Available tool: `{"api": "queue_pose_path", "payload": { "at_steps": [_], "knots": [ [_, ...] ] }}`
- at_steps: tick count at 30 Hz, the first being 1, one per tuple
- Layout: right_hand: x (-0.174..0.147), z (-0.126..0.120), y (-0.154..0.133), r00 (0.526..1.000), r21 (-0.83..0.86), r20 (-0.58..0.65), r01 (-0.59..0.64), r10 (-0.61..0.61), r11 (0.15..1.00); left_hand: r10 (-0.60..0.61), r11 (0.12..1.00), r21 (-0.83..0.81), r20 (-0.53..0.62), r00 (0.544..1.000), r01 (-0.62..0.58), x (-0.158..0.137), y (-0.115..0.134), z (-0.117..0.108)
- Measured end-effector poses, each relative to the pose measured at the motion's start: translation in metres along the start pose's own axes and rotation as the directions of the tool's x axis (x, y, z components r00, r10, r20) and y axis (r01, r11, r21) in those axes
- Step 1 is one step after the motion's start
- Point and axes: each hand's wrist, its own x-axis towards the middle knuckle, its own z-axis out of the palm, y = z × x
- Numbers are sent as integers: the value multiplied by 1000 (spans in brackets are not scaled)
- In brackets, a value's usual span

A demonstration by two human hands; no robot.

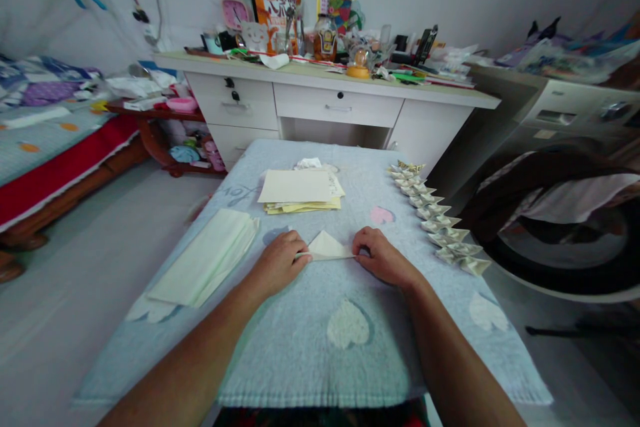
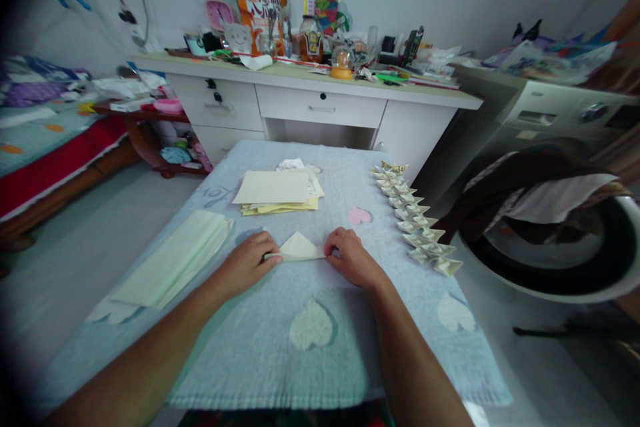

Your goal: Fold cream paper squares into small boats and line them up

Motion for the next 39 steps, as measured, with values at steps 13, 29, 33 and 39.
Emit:
{"api": "queue_pose_path", "payload": {
  "at_steps": [13,29,33,39],
  "knots": [
    [2,10,-5,999,-66,-29,-18,16,998,7,1000,-10,-8,1000,-7,0,-1,0],
    [10,21,-10,978,-111,-154,-159,141,981,-63,991,113,-80,995,72,1,-2,0],
    [13,27,-11,962,-153,-211,-209,174,966,-85,982,163,-96,992,100,3,-3,2],
    [13,32,-12,957,-191,-239,-211,163,959,-107,969,209,-109,988,128,2,-2,2]
  ]
}}
